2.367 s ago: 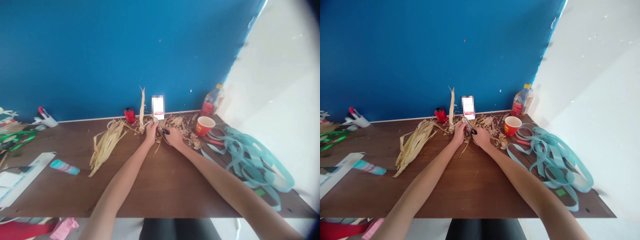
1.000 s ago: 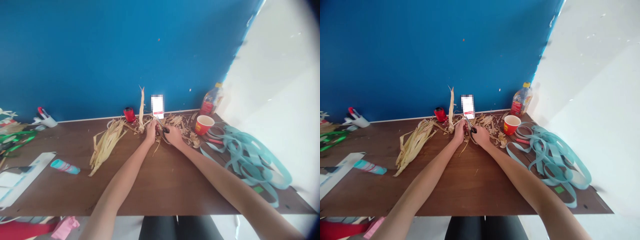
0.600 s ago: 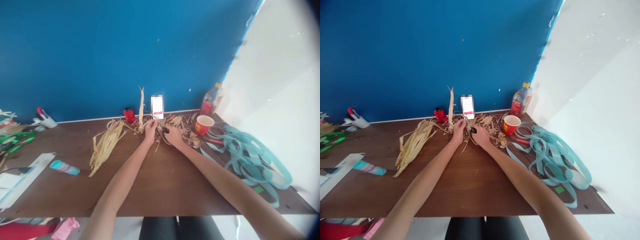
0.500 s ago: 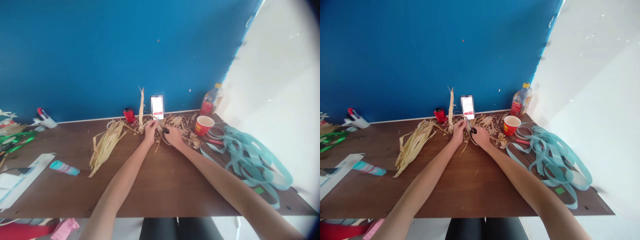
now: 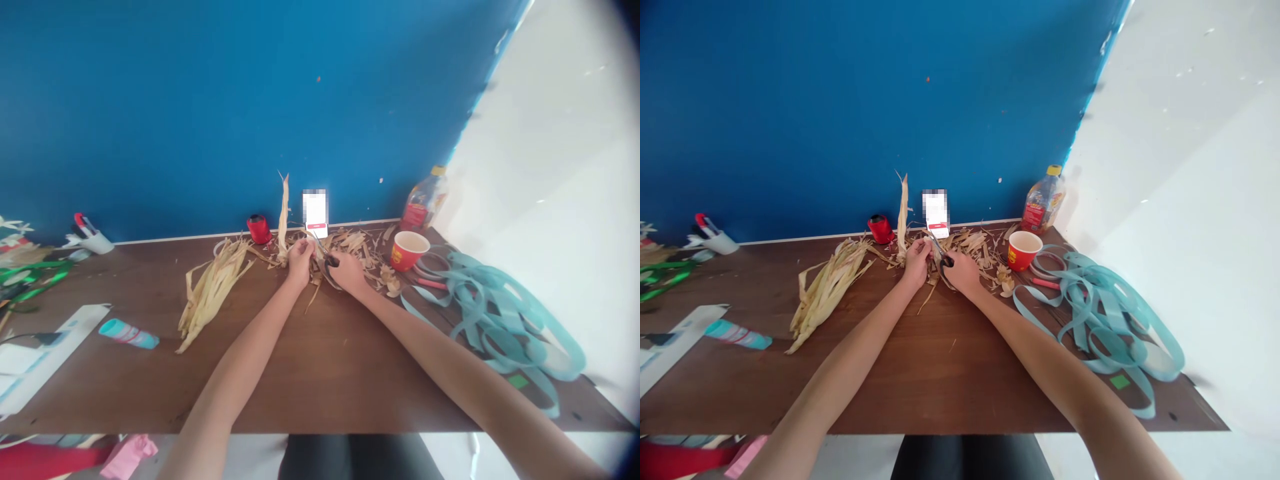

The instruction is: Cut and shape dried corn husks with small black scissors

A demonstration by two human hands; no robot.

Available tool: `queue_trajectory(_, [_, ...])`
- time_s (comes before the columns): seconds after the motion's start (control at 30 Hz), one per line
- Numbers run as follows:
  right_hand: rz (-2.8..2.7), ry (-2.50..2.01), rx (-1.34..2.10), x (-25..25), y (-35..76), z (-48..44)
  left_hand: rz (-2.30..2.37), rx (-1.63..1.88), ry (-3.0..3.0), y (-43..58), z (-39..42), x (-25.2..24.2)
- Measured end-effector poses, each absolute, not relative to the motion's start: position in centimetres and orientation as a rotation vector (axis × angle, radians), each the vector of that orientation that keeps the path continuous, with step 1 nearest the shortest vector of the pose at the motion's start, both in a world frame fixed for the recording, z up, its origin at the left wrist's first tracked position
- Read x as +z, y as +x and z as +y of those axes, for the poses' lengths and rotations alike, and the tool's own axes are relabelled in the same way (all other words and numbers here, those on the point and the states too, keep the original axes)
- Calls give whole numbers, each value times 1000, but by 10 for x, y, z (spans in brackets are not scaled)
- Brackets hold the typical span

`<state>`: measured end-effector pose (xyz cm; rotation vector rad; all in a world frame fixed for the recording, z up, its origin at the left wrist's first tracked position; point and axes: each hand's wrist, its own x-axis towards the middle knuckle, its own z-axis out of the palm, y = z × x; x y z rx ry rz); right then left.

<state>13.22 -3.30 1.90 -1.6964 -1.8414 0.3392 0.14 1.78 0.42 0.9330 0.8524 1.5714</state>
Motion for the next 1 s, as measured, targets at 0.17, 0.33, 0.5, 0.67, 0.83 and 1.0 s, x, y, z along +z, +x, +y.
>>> queue_trajectory(0.17, [-1849,-1718,348,21,131,-34,838,1584,895,0,15,8])
queue_trajectory(0.33, [-1873,-1720,311,22,130,-36,833,1587,882,-1,17,6])
queue_trajectory(0.5, [-1871,-1744,283,19,130,-35,782,1588,866,-1,19,3])
queue_trajectory(0.67, [-1881,-1749,295,17,130,-34,789,1600,867,-1,18,3])
queue_trajectory(0.83, [-1890,-1727,284,18,130,-34,768,1606,901,-1,18,3])
queue_trajectory(1.0, [-1895,-1717,297,17,131,-32,792,1618,914,0,19,2])
